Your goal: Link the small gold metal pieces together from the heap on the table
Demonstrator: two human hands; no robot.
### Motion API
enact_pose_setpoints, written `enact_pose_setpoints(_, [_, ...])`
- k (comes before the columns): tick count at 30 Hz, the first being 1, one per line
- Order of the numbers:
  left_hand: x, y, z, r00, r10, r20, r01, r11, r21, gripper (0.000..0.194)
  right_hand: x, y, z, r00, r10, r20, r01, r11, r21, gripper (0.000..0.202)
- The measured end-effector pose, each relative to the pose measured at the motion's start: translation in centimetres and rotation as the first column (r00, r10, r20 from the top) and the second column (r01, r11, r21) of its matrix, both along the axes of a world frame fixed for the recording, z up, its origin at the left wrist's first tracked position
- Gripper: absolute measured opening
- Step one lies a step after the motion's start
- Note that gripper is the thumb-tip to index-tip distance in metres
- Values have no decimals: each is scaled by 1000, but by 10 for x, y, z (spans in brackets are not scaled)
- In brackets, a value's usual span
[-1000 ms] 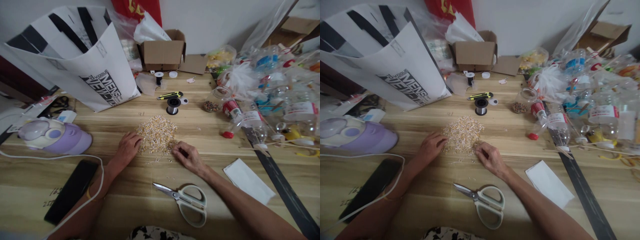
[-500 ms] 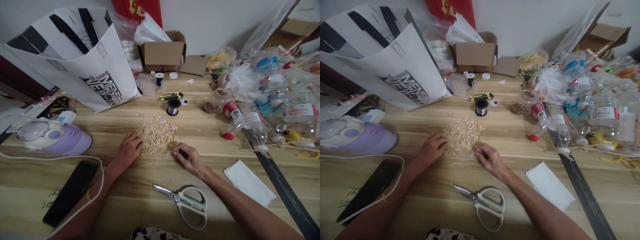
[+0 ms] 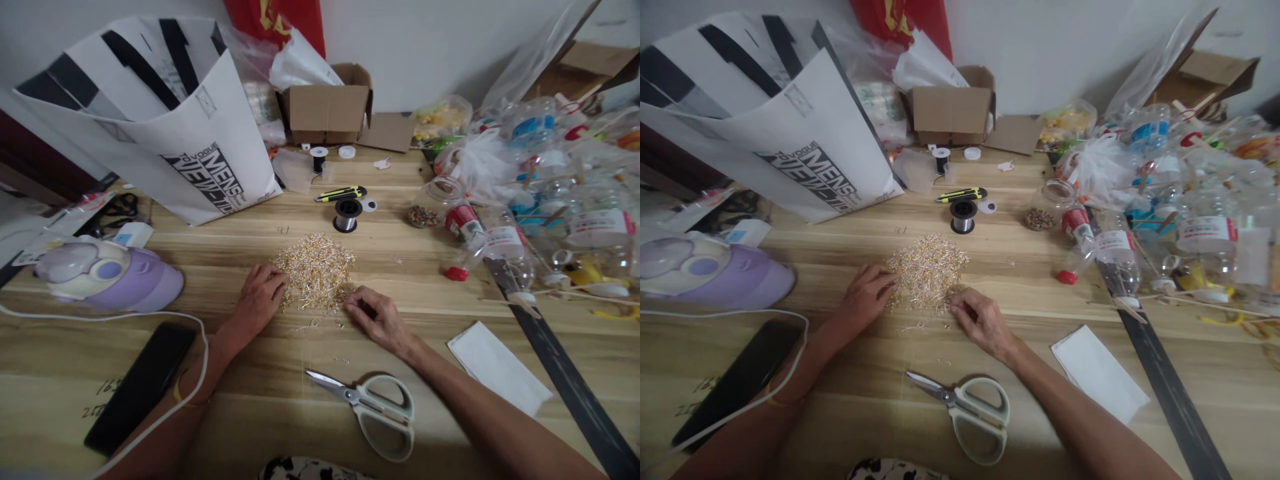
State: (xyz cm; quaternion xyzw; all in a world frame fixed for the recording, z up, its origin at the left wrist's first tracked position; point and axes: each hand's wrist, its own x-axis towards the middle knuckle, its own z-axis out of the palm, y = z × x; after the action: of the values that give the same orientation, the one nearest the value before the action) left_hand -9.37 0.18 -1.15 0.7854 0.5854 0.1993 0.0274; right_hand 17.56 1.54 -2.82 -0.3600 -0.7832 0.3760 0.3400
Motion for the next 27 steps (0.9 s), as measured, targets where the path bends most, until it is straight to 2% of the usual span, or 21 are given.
enact_pose_setpoints(12, [1, 1, 2, 999, -47, 12, 47, 999, 25, 13, 0, 1, 0, 1000, -1, 10, 1, 1000, -11, 11])
enact_pose_setpoints(20, [-3, 3, -4, 999, 25, 33, -27, 996, 82, 15, 0, 0, 0, 1000, 3, 4, -3, 1000, 2, 9])
enact_pose_setpoints(27, [-3, 3, -3, 998, 49, 25, -51, 997, 58, 13, 0, 1, 2, 1000, 3, 15, -3, 1000, -2, 9])
